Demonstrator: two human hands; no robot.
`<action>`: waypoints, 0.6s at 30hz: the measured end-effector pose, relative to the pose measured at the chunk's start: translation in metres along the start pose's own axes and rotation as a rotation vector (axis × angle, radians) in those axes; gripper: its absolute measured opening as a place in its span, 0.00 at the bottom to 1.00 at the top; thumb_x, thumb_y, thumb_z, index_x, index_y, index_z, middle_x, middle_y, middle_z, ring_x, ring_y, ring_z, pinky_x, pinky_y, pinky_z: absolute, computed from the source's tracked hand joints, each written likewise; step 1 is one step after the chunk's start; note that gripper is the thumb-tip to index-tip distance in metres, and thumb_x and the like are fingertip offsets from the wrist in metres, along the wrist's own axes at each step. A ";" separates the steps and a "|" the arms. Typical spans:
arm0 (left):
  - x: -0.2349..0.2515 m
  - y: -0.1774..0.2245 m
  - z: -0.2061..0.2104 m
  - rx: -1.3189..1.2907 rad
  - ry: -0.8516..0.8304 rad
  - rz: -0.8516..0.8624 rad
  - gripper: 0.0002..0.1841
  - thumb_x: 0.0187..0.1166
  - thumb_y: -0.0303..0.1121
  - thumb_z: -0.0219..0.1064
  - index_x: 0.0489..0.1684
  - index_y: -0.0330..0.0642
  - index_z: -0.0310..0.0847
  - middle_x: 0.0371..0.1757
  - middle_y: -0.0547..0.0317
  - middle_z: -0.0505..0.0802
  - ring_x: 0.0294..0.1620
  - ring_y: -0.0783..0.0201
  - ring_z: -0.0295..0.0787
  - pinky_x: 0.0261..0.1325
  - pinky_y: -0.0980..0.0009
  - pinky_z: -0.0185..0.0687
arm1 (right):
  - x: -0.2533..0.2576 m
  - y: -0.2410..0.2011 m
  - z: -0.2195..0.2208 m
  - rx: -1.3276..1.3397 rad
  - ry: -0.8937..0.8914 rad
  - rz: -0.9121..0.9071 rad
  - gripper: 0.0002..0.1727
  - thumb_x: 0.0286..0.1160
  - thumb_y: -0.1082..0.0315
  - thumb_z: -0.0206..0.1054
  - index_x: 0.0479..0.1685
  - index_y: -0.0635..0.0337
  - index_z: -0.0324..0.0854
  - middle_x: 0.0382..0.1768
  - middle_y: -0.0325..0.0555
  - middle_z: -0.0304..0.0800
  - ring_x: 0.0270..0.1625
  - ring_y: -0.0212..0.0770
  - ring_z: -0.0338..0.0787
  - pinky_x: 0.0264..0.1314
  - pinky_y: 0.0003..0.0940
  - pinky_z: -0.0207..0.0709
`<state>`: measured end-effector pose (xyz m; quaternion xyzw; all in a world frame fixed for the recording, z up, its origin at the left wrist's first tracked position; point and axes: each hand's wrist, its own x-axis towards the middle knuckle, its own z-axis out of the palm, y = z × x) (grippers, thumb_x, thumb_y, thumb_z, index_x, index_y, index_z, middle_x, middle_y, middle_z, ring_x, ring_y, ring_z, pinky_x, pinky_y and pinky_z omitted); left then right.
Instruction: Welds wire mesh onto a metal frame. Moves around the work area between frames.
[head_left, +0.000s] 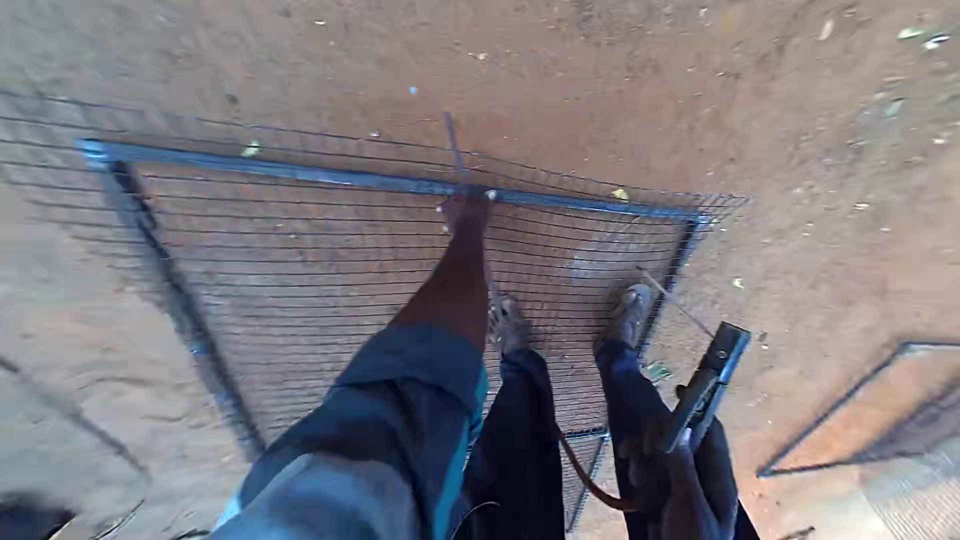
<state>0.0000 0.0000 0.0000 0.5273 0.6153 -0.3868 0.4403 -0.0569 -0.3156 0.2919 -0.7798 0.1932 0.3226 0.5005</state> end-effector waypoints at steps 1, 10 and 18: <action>0.026 -0.013 0.007 0.023 0.005 0.023 0.34 0.90 0.50 0.60 0.82 0.28 0.65 0.83 0.30 0.73 0.86 0.38 0.67 0.85 0.43 0.60 | -0.008 -0.010 0.003 0.012 -0.020 -0.009 0.29 0.90 0.57 0.58 0.83 0.63 0.59 0.33 0.52 0.84 0.26 0.48 0.87 0.26 0.45 0.88; 0.101 -0.051 0.046 -0.038 0.233 0.181 0.41 0.83 0.61 0.62 0.74 0.25 0.73 0.74 0.23 0.80 0.78 0.30 0.75 0.78 0.32 0.68 | -0.008 -0.032 0.027 0.148 -0.006 -0.083 0.30 0.88 0.55 0.62 0.76 0.69 0.60 0.32 0.55 0.81 0.25 0.48 0.85 0.23 0.41 0.85; 0.105 -0.050 0.052 -0.131 0.245 0.195 0.40 0.80 0.59 0.66 0.78 0.32 0.71 0.75 0.28 0.80 0.76 0.35 0.78 0.76 0.34 0.70 | 0.040 0.004 0.040 0.037 -0.039 -0.125 0.36 0.86 0.48 0.63 0.79 0.69 0.61 0.35 0.49 0.86 0.25 0.41 0.87 0.24 0.39 0.88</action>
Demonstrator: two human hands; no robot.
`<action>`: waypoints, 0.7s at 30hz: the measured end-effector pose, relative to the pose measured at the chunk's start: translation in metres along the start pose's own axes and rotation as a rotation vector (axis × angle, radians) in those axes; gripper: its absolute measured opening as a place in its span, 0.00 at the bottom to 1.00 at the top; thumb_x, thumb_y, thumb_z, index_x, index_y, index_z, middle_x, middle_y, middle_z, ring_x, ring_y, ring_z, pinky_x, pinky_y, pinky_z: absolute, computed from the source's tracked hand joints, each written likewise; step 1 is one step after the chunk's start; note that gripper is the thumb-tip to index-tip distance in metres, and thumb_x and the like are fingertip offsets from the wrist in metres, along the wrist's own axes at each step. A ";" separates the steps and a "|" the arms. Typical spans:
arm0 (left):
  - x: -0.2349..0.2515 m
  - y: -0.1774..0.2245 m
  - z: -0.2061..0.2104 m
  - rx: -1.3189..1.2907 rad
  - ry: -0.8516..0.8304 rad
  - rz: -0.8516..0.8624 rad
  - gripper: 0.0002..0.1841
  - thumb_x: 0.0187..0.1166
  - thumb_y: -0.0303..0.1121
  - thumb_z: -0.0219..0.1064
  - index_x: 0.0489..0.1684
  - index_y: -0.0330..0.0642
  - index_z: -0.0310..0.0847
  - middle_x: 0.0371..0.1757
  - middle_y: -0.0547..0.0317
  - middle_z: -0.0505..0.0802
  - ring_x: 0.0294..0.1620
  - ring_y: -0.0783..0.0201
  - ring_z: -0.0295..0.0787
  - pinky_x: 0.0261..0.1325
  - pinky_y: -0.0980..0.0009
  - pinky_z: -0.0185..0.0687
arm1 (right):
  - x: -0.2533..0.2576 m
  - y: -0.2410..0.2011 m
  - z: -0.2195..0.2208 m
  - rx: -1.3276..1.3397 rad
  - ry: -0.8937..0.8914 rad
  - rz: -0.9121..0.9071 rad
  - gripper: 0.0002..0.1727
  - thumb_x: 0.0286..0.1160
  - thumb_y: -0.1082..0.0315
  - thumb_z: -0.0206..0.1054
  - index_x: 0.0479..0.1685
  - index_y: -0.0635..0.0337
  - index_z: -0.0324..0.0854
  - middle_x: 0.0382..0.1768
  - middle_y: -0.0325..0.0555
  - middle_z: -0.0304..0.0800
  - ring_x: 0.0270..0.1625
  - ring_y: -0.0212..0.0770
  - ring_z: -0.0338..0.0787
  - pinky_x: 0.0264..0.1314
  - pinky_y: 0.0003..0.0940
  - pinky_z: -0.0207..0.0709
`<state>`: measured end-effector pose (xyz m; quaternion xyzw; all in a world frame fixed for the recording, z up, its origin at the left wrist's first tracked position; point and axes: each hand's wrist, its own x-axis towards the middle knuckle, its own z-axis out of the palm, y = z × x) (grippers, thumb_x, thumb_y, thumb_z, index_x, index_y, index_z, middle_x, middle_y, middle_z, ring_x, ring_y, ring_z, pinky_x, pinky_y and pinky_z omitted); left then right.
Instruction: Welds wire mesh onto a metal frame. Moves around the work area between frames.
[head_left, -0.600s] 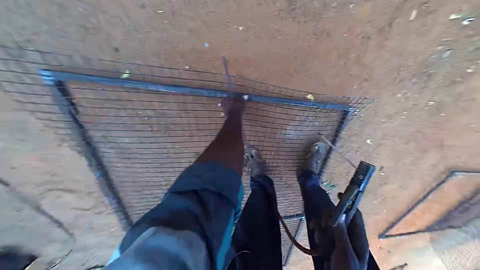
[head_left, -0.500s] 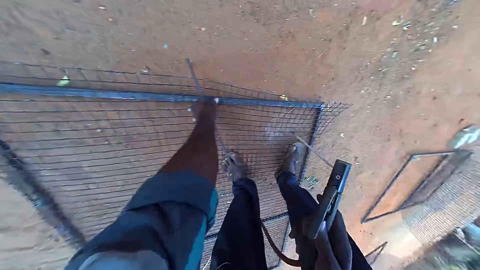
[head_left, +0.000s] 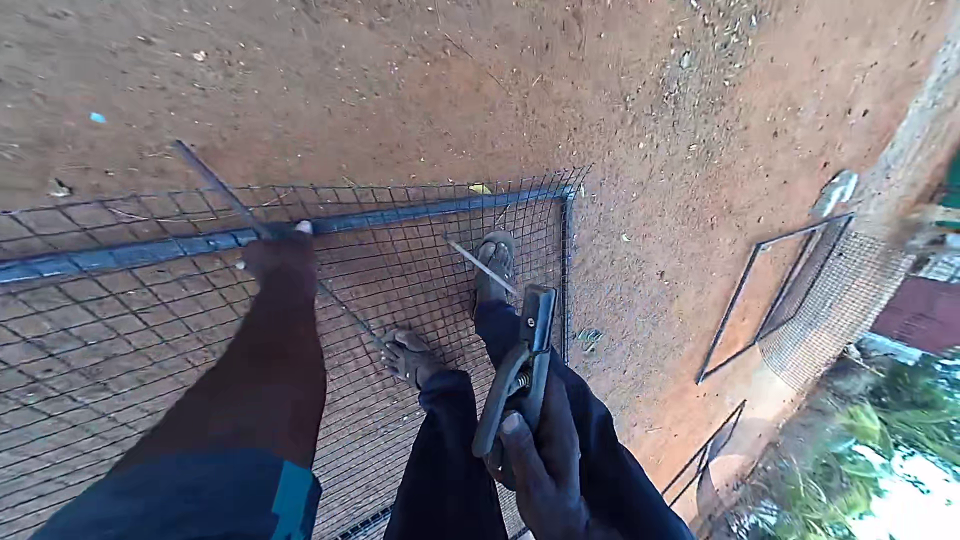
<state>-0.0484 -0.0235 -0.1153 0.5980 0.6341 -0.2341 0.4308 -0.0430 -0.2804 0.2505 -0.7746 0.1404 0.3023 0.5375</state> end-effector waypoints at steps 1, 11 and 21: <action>0.001 0.000 0.004 0.006 0.009 -0.029 0.42 0.79 0.61 0.66 0.78 0.30 0.68 0.72 0.27 0.81 0.70 0.36 0.81 0.71 0.35 0.74 | 0.002 0.005 -0.004 -0.008 -0.011 0.013 0.37 0.86 0.48 0.63 0.80 0.68 0.60 0.35 0.48 0.86 0.24 0.41 0.86 0.24 0.39 0.87; -0.012 0.007 0.009 -0.100 0.046 -0.047 0.49 0.69 0.64 0.74 0.82 0.34 0.65 0.76 0.35 0.80 0.74 0.43 0.81 0.73 0.41 0.77 | 0.063 0.021 -0.058 0.172 0.361 0.244 0.20 0.85 0.57 0.65 0.69 0.55 0.73 0.27 0.55 0.83 0.23 0.48 0.85 0.26 0.42 0.85; -0.007 0.012 0.013 -0.040 0.031 -0.076 0.50 0.71 0.64 0.73 0.85 0.35 0.61 0.73 0.35 0.80 0.64 0.46 0.84 0.65 0.44 0.80 | 0.074 0.051 -0.108 0.269 0.713 0.286 0.17 0.87 0.52 0.62 0.66 0.47 0.73 0.31 0.42 0.79 0.24 0.40 0.84 0.30 0.41 0.88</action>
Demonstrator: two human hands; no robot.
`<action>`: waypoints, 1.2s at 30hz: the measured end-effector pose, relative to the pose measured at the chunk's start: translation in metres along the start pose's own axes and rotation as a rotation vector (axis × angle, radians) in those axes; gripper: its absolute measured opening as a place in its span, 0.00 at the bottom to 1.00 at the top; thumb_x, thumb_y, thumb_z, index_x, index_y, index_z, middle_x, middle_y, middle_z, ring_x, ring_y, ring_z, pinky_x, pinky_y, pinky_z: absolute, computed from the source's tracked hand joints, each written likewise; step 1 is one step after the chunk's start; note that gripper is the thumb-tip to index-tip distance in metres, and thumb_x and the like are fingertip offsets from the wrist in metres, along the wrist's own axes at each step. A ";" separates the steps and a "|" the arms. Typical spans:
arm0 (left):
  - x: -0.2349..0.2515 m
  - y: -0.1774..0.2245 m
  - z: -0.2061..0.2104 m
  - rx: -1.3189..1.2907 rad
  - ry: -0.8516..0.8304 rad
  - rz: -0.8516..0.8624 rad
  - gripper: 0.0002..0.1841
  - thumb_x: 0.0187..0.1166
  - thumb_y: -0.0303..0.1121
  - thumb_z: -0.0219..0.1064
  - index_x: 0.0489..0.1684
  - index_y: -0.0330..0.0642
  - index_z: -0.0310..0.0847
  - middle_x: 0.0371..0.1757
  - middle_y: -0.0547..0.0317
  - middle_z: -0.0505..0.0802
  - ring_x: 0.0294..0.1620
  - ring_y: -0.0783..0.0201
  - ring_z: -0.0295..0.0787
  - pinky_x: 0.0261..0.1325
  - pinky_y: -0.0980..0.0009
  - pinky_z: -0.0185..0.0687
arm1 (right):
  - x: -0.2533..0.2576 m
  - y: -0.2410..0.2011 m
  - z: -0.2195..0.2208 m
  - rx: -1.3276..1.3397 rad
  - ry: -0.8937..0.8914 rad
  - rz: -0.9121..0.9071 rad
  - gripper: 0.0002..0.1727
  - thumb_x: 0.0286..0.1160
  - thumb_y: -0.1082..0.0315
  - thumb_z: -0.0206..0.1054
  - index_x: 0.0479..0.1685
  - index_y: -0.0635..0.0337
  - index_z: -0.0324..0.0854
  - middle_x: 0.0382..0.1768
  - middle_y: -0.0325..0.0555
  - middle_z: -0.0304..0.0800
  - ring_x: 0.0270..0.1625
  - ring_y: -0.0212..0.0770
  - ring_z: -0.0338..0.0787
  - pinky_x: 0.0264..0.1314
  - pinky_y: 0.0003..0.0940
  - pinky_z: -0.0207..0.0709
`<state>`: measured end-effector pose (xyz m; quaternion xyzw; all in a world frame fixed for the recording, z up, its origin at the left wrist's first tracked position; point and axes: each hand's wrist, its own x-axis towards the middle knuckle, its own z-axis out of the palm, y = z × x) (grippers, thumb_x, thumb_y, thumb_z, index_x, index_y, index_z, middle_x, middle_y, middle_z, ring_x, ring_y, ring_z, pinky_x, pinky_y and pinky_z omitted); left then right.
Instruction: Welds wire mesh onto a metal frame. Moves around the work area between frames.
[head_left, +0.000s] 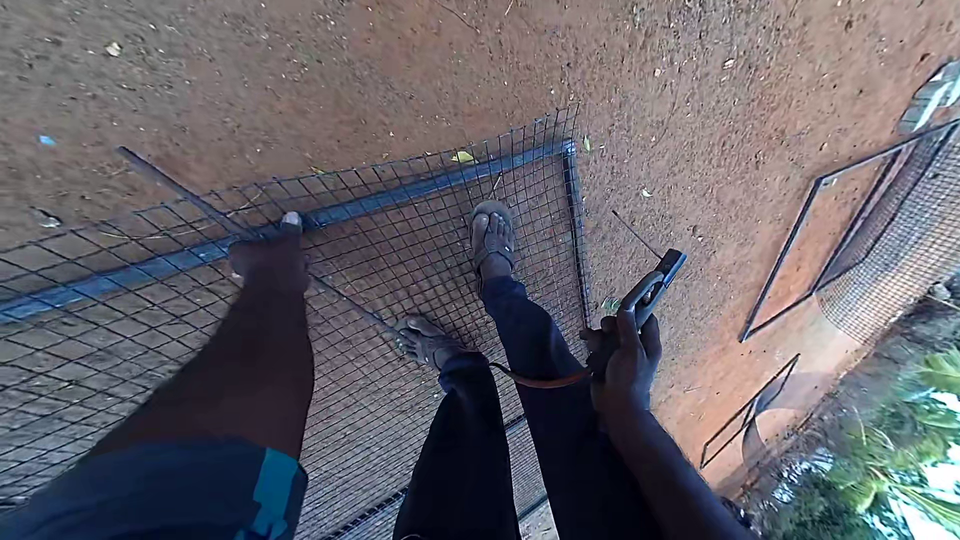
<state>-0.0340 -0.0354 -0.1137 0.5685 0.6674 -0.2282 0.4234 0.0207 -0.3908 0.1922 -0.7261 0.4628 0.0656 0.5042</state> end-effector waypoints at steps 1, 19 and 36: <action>0.000 0.000 0.000 -0.011 0.004 -0.003 0.50 0.71 0.63 0.74 0.86 0.36 0.59 0.74 0.36 0.80 0.64 0.47 0.84 0.64 0.45 0.81 | -0.004 0.000 -0.001 0.022 0.007 -0.004 0.17 0.87 0.52 0.63 0.66 0.47 0.73 0.31 0.42 0.79 0.24 0.40 0.84 0.29 0.40 0.87; -0.007 -0.011 -0.002 -0.051 0.032 0.032 0.54 0.65 0.68 0.75 0.90 0.48 0.55 0.75 0.46 0.79 0.66 0.55 0.81 0.63 0.50 0.81 | 0.079 0.066 -0.065 0.068 0.120 0.057 0.19 0.88 0.52 0.62 0.66 0.52 0.70 0.31 0.47 0.80 0.19 0.43 0.82 0.22 0.44 0.86; -0.135 -0.050 -0.013 -0.140 0.272 0.164 0.41 0.70 0.64 0.75 0.72 0.44 0.67 0.46 0.60 0.82 0.30 0.71 0.78 0.34 0.68 0.80 | 0.192 0.134 -0.055 0.001 -0.013 0.190 0.26 0.85 0.46 0.65 0.73 0.50 0.69 0.28 0.50 0.81 0.16 0.43 0.80 0.17 0.42 0.82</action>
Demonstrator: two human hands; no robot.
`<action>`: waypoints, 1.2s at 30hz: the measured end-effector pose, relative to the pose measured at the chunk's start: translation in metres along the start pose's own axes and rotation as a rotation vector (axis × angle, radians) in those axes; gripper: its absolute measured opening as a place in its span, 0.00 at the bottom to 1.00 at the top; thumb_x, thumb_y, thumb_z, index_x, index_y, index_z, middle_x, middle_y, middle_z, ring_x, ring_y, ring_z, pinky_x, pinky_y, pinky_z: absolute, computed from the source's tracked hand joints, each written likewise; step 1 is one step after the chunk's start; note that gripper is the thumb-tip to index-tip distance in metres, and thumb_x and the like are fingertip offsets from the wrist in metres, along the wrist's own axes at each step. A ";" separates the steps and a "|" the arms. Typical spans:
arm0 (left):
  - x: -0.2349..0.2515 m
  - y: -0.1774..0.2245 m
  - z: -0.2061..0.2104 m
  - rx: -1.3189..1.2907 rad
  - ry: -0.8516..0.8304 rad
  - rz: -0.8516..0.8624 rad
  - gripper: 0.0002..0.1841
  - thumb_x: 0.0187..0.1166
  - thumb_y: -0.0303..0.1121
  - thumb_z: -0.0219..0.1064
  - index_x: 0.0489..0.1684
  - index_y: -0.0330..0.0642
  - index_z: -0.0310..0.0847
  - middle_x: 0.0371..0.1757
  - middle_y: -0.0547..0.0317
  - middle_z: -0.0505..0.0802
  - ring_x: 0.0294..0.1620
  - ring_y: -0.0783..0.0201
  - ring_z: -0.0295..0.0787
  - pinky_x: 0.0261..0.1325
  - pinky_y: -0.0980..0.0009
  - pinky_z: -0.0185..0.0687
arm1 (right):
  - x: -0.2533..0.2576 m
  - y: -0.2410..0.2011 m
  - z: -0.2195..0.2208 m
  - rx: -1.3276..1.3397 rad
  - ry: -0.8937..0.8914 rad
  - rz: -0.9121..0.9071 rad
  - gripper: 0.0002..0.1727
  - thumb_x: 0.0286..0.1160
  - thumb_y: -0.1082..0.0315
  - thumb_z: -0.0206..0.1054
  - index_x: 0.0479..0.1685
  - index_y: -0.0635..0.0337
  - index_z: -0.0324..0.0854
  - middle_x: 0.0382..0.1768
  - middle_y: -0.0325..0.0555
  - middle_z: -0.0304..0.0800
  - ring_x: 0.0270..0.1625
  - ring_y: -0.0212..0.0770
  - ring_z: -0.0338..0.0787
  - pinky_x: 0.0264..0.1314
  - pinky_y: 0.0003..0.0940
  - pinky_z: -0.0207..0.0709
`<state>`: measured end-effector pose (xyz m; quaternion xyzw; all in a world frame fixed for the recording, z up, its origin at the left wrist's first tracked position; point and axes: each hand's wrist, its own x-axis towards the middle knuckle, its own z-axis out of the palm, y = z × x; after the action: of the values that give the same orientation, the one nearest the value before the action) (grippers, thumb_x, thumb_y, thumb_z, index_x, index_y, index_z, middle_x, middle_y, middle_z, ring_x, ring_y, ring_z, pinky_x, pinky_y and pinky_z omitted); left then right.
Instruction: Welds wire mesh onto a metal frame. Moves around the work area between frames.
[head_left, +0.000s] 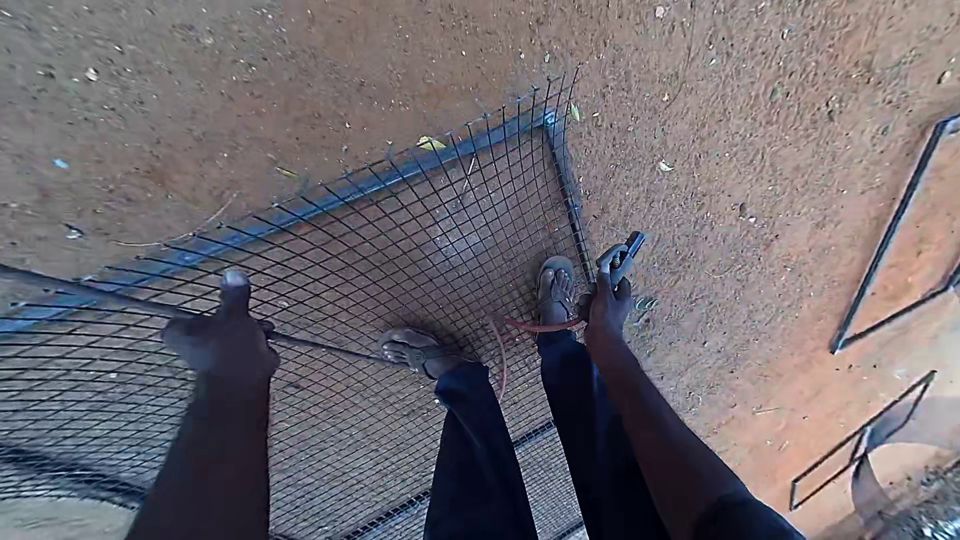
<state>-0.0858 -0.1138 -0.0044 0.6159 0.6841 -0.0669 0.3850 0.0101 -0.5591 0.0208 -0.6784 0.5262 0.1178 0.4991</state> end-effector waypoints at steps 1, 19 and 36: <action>0.002 0.000 0.002 0.014 0.004 -0.002 0.40 0.70 0.64 0.75 0.71 0.44 0.68 0.46 0.59 0.81 0.30 0.71 0.77 0.35 0.67 0.80 | 0.001 0.000 -0.002 -0.006 -0.010 0.009 0.26 0.85 0.46 0.65 0.73 0.50 0.68 0.28 0.49 0.81 0.15 0.42 0.79 0.16 0.41 0.81; 0.016 0.012 0.024 -0.040 0.018 -0.117 0.44 0.72 0.55 0.78 0.82 0.44 0.59 0.56 0.54 0.81 0.36 0.69 0.78 0.37 0.69 0.79 | 0.018 0.004 0.001 -0.011 -0.048 -0.054 0.24 0.85 0.48 0.65 0.71 0.51 0.72 0.26 0.48 0.78 0.16 0.42 0.78 0.19 0.41 0.82; 0.045 0.014 0.027 0.083 -0.054 -0.106 0.39 0.73 0.57 0.76 0.74 0.42 0.65 0.44 0.58 0.79 0.25 0.72 0.74 0.29 0.72 0.76 | 0.008 0.011 0.020 -0.040 -0.064 -0.075 0.23 0.87 0.50 0.64 0.69 0.54 0.69 0.24 0.47 0.77 0.14 0.42 0.79 0.16 0.39 0.82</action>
<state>-0.0586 -0.0903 -0.0454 0.5924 0.7015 -0.1321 0.3736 0.0114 -0.5476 -0.0007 -0.7033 0.4817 0.1310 0.5061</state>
